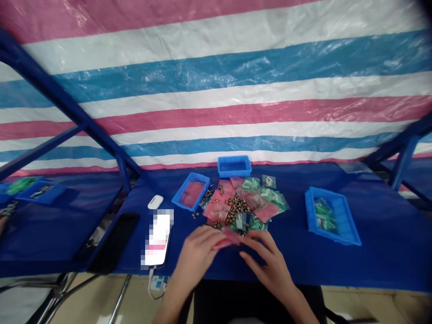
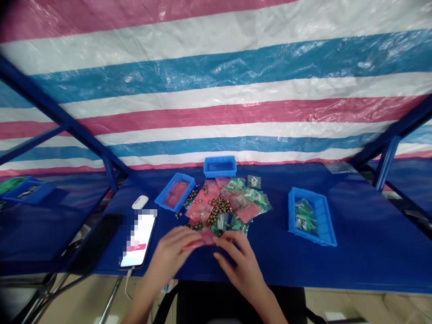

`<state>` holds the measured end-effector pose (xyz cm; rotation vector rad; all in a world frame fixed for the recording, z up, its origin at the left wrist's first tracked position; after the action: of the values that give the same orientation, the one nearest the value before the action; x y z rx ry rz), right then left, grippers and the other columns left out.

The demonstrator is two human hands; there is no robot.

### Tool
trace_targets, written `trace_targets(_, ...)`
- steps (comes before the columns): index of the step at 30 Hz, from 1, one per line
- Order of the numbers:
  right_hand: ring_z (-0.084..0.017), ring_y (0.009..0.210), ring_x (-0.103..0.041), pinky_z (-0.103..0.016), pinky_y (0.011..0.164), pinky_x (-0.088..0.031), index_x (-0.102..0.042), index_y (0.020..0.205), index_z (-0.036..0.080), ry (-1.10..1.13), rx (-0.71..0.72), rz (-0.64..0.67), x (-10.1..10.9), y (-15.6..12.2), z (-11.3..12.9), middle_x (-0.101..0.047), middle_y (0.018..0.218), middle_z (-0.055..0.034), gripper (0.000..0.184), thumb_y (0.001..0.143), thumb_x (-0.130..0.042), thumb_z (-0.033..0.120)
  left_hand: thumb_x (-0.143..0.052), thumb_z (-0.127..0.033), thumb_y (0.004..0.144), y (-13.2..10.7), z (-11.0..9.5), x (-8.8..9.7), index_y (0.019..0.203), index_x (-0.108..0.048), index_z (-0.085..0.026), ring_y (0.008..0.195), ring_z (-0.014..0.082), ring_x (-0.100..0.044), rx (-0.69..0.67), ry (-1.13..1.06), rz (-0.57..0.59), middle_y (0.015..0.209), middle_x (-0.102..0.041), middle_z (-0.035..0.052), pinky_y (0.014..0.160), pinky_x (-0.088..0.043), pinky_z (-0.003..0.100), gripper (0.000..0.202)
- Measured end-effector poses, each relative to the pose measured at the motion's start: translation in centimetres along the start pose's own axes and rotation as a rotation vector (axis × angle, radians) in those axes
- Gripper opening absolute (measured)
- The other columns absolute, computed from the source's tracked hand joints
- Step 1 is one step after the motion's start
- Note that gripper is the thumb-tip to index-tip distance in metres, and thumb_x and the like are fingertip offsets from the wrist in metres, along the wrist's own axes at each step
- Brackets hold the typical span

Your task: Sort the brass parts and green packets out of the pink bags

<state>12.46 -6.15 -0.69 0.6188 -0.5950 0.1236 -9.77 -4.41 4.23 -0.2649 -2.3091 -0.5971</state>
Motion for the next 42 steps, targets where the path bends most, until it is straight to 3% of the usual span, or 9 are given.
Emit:
trace_targets(5,-0.024,0.107,-0.061,-0.037,0.09,-0.054,-0.064,0.121,0.027,-0.086,-0.185,-0.144,1.0,-1.5,-2.6,-0.06,0.115,-0.0092,0.028,0.093,-0.06,0.027,-0.061,-0.03,0.092,4.0,5.9,6.2,0.098,-0.075,-0.026,0.094,0.0219,-0.065,0.013,0.302,-0.311,0.099,-0.075,0.0047,0.09,-0.049,0.036,0.016)
trace_targets(8,-0.024,0.102,-0.063,-0.038,0.088,-0.055,-0.065,0.117,0.025,-0.093,-0.275,-0.19,1.3,-2.1,-3.7,-0.061,0.114,-0.0097,0.023,0.095,-0.057,0.029,-0.053,-0.032,0.096,6.9,9.3,8.0,0.097,-0.073,-0.025,0.096,0.022,-0.061,-0.015,0.51,-0.121,0.102,-0.074,0.0058,0.092,-0.047,0.036,0.021)
trace_targets(13,-0.022,0.097,-0.065,-0.035,0.082,-0.058,-0.064,0.119,0.025,-0.046,-0.319,-0.194,1.2,-1.9,-3.9,-0.061,0.116,-0.01,0.025,0.097,-0.054,0.03,-0.05,-0.018,0.093,9.9,12.0,6.4,0.095,-0.069,-0.023,0.1,0.0232,-0.057,-0.084,0.727,0.263,0.103,-0.067,0.009,0.09,-0.044,0.034,0.02)
trace_targets(18,-0.024,0.101,-0.065,-0.035,0.081,-0.059,-0.067,0.113,0.025,-0.058,-0.258,-0.171,1.2,-1.5,-3.7,-0.063,0.113,-0.0103,0.022,0.096,-0.054,0.03,-0.048,-0.002,0.084,10.6,12.9,4.7,0.102,-0.065,-0.023,0.107,0.0241,-0.057,-0.042,0.8,0.351,0.112,-0.064,0.0108,0.087,-0.047,0.032,0.032)
trace_targets(24,-0.024,0.105,-0.063,-0.038,0.088,-0.057,-0.068,0.106,0.025,-0.018,-0.233,-0.129,1.4,-1.3,-3.4,-0.063,0.112,-0.0095,0.018,0.096,-0.054,0.028,-0.055,-0.009,0.079,10.3,13.4,5.7,0.124,-0.062,-0.024,0.117,0.0259,-0.059,0.069,0.639,0.497,0.128,-0.064,0.0097,0.098,-0.046,0.035,0.047)
trace_targets(30,-0.025,0.103,-0.06,-0.041,0.086,-0.054,-0.066,0.108,0.025,-0.129,-0.232,-0.2,1.5,-1.2,-4.1,-0.063,0.109,-0.009,0.017,0.096,-0.054,0.028,-0.047,-0.007,0.082,8.7,11.6,5.6,0.122,-0.067,-0.023,0.12,0.0293,-0.059,0.191,0.652,0.572,0.139,-0.059,0.0113,0.097,-0.046,0.04,0.048)
trace_targets(33,-0.027,0.103,-0.058,-0.045,0.088,-0.051,-0.065,0.112,0.024,-0.303,-0.207,-0.26,1.9,-0.3,-5.3,-0.063,0.111,-0.0098,0.02,0.096,-0.054,0.029,-0.043,-0.01,0.088,8.0,8.8,4.2,0.117,-0.069,-0.022,0.115,0.0312,-0.06,0.16,0.711,0.327,0.132,-0.063,0.0116,0.098,-0.046,0.045,0.04)
trace_targets(37,-0.031,0.11,-0.053,-0.048,0.088,-0.046,-0.065,0.108,0.023,-0.566,-0.144,-0.151,2.4,1.6,-6.5,-0.06,0.121,-0.0121,0.018,0.094,-0.058,0.034,-0.042,-0.016,0.094,6.0,3.9,0.7,0.117,-0.067,-0.023,0.113,0.0258,-0.058,0.069,0.449,-0.055,0.122,-0.065,0.0081,0.104,-0.042,0.041,0.034)
trace_targets(42,-0.028,0.099,-0.058,-0.045,0.088,-0.043,-0.064,0.091,0.02,-0.681,-0.111,0.022,2.8,3.2,-6.5,-0.066,0.103,-0.0112,0.01,0.095,-0.055,0.022,-0.052,-0.018,0.091,3.3,-0.4,-4.3,0.108,-0.072,-0.031,0.108,0.0244,-0.061,0.128,0.003,-0.143,0.11,-0.069,0.005,0.099,-0.044,0.037,0.029)
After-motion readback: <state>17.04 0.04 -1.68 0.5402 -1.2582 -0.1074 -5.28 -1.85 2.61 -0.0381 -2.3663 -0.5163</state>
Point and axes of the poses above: each hand's wrist, its own y-axis towards the middle knuckle, its own x-axis out of the back of the hand, z = x × y, the point moved 2 cm from there along y, towards the middle knuckle
